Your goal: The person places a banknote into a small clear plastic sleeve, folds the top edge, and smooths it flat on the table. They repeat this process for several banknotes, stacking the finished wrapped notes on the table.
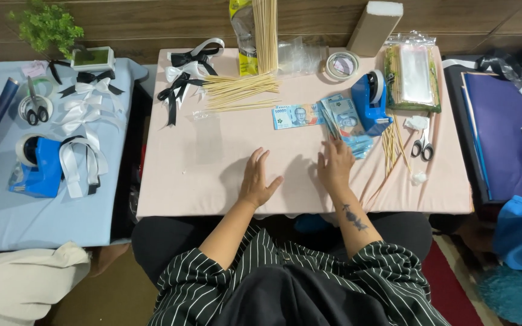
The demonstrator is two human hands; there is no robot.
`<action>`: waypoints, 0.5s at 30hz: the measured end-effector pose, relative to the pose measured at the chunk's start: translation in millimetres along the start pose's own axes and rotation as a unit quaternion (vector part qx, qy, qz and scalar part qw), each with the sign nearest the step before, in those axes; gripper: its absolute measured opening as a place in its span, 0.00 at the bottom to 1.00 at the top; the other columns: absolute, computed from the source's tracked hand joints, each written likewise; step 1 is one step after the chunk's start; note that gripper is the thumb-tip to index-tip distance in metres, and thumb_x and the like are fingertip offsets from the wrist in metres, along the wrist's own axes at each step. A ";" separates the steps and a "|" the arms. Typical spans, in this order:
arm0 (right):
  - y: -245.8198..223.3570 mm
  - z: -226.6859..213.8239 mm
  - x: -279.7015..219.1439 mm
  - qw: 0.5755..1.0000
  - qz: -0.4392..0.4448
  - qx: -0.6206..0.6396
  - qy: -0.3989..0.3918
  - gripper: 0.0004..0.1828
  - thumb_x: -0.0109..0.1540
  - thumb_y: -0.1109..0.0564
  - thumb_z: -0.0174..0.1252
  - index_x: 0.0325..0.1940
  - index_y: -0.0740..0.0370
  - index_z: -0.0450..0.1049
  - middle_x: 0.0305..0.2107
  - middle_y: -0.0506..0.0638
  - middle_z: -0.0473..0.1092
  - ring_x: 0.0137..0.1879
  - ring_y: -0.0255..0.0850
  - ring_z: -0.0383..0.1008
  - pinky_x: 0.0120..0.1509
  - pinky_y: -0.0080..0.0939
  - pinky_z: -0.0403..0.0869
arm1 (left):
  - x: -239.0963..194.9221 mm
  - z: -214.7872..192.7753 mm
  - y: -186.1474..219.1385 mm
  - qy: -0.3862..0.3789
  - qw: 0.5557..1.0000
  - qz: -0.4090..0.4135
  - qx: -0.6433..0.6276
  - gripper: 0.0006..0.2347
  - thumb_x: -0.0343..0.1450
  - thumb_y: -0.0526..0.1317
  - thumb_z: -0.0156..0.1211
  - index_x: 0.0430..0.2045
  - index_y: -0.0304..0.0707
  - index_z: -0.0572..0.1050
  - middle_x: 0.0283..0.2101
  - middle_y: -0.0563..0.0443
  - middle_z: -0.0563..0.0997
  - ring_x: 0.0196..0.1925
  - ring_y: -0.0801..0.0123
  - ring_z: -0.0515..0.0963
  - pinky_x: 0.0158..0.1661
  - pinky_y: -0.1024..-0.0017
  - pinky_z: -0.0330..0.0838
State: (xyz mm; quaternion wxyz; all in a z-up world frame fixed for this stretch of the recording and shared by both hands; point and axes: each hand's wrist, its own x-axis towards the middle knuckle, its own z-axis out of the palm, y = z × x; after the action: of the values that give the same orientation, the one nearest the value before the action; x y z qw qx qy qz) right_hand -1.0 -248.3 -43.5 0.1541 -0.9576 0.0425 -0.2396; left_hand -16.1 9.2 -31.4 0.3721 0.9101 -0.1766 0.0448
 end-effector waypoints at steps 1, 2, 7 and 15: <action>-8.1 0.9 -10.4 1.000 -0.001 0.003 -0.001 0.23 0.56 0.55 0.66 0.55 0.47 0.72 0.46 0.49 0.65 0.52 0.52 0.67 0.53 0.53 0.63 | -0.5 6.6 -12.6 0.001 1.000 -0.002 0.002 0.35 0.69 0.57 0.56 0.68 0.45 0.52 0.71 0.38 0.53 0.73 0.48 0.57 0.70 0.53 0.54; -16.2 1.4 -20.7 0.999 0.007 -0.025 -0.034 0.20 0.59 0.51 0.63 0.55 0.45 0.71 0.47 0.47 0.64 0.53 0.49 0.66 0.53 0.50 0.62 | -1.2 12.9 -24.9 0.073 0.997 -0.014 -0.028 0.25 0.69 0.50 0.59 0.61 0.48 0.61 0.66 0.45 0.58 0.67 0.55 0.65 0.66 0.57 0.61; -17.2 6.2 -27.4 0.995 0.007 -0.042 -0.086 0.18 0.62 0.44 0.59 0.55 0.45 0.70 0.48 0.47 0.64 0.57 0.47 0.63 0.54 0.47 0.59 | 5.8 -13.8 -66.3 0.226 0.974 0.005 0.027 0.10 0.66 0.30 0.61 0.32 0.53 0.81 0.47 0.58 0.75 0.50 0.65 0.79 0.53 0.66 0.73; -20.0 2.6 -25.7 0.994 0.014 -0.029 -0.101 0.19 0.62 0.45 0.60 0.54 0.48 0.70 0.49 0.47 0.63 0.58 0.47 0.60 0.55 0.46 0.58 | -2.7 -66.8 -160.6 0.135 0.928 -0.150 0.315 0.03 0.65 0.46 0.69 0.29 0.65 0.82 0.41 0.73 0.83 0.46 0.76 0.81 0.54 0.66 0.68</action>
State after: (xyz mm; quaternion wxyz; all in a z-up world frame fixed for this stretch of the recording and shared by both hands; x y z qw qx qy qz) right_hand -22.3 -224.7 -50.9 0.1334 -0.9802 0.0467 -0.1385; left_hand 41.7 162.4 -90.1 0.0895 0.9816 0.0369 0.1644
